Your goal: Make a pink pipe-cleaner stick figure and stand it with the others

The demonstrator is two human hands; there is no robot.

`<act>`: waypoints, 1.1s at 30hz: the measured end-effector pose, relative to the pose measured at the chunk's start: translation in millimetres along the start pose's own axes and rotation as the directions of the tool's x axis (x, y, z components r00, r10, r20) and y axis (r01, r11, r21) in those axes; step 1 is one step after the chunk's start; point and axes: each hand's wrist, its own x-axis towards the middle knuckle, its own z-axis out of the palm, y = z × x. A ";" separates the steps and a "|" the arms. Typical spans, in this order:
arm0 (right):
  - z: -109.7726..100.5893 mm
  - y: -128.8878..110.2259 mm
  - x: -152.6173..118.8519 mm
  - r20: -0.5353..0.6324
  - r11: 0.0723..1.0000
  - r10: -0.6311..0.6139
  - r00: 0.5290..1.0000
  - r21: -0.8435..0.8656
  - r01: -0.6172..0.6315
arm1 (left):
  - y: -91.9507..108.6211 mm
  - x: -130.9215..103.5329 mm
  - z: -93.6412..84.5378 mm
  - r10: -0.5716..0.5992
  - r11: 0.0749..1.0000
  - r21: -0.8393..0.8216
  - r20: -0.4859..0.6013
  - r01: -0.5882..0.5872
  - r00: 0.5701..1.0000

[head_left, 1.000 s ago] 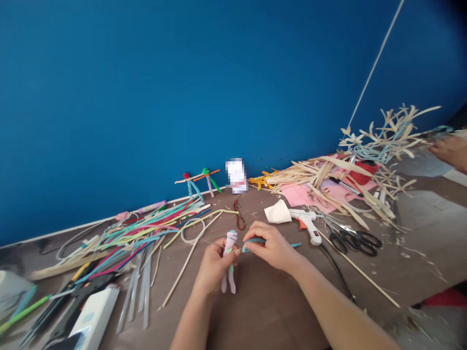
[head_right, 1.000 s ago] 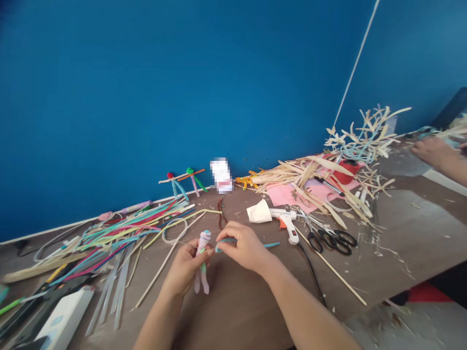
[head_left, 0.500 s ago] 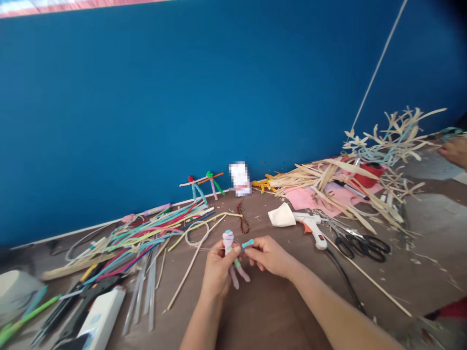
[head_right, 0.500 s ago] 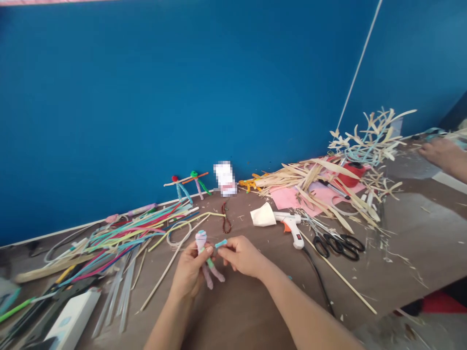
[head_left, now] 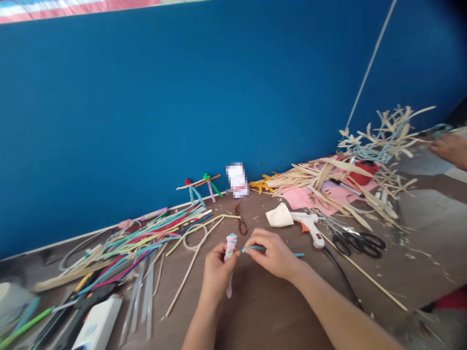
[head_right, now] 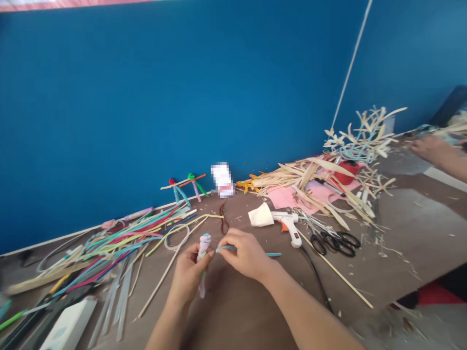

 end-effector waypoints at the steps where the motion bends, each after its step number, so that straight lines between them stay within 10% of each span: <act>1: -1.3 1.0 0.9 -0.015 0.999 0.007 1.000 0.036 -0.006 | 0.5 -0.3 -0.3 -0.023 0.999 -0.029 0.041 0.024 0.999; 10: 2.6 15.6 2.8 0.368 0.654 0.341 0.865 0.568 -0.500 | 3.5 -5.4 -2.4 -0.131 0.918 -0.313 0.335 0.242 0.933; 24: 5.3 19.3 3.2 0.544 0.232 0.303 0.783 0.755 -0.614 | 4.6 -5.5 -2.9 -0.104 0.906 -0.338 0.408 0.256 0.907; 33: 24.5 18.4 0.7 0.431 0.449 0.431 0.793 0.660 -0.602 | 0.7 -2.8 4.7 -0.066 0.950 -0.297 0.096 0.092 0.993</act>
